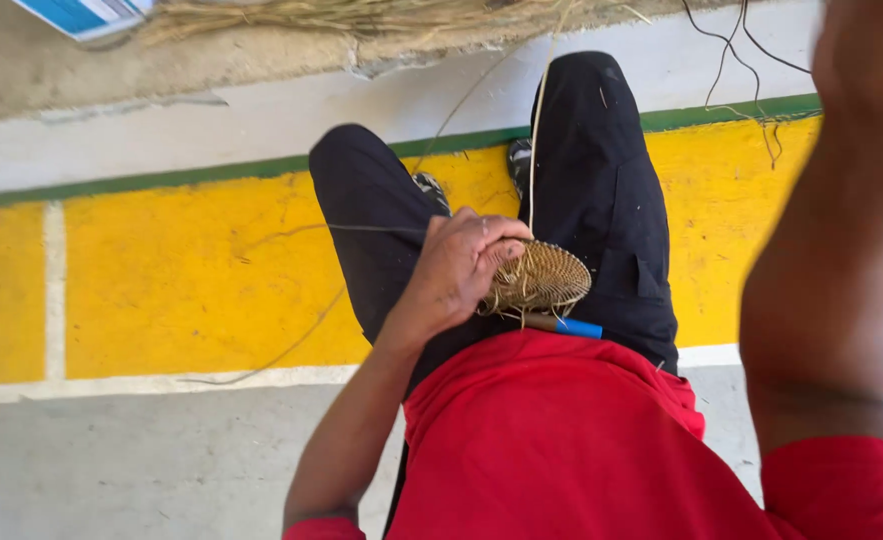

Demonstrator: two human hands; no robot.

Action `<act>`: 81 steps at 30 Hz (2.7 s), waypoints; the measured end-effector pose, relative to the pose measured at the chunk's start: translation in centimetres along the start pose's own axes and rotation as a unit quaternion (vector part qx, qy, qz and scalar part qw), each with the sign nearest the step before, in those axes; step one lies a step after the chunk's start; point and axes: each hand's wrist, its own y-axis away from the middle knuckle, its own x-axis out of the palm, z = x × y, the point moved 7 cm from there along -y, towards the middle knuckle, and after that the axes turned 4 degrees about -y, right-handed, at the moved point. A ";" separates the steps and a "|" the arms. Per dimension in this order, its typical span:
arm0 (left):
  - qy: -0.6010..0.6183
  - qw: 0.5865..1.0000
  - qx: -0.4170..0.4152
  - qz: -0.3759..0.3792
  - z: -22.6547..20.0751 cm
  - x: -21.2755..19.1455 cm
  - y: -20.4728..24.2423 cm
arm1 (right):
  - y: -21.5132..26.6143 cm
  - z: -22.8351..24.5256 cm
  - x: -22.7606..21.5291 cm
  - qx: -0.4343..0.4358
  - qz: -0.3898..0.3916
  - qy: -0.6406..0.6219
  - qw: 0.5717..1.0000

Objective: The recorder is weaving thin plant fibers into a circular mat or basket base using their hands and a small tool.

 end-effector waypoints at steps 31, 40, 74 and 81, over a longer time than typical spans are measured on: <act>-0.138 0.981 0.014 -0.134 -4.5 -0.1 1.7 | 19.6 -2.3 11.9 0.281 0.153 -0.166 0.933; -0.164 0.976 0.057 -0.133 -5.3 0.6 2.2 | 20.1 -1.5 12.2 0.252 0.110 -0.221 0.936; -0.158 0.974 0.028 -0.162 -2.7 0.4 3.0 | 17.6 -1.0 11.3 0.183 0.203 -0.110 0.956; -0.169 0.969 0.056 -0.174 -3.0 0.5 3.2 | 18.1 -1.4 10.9 0.245 0.209 -0.039 0.946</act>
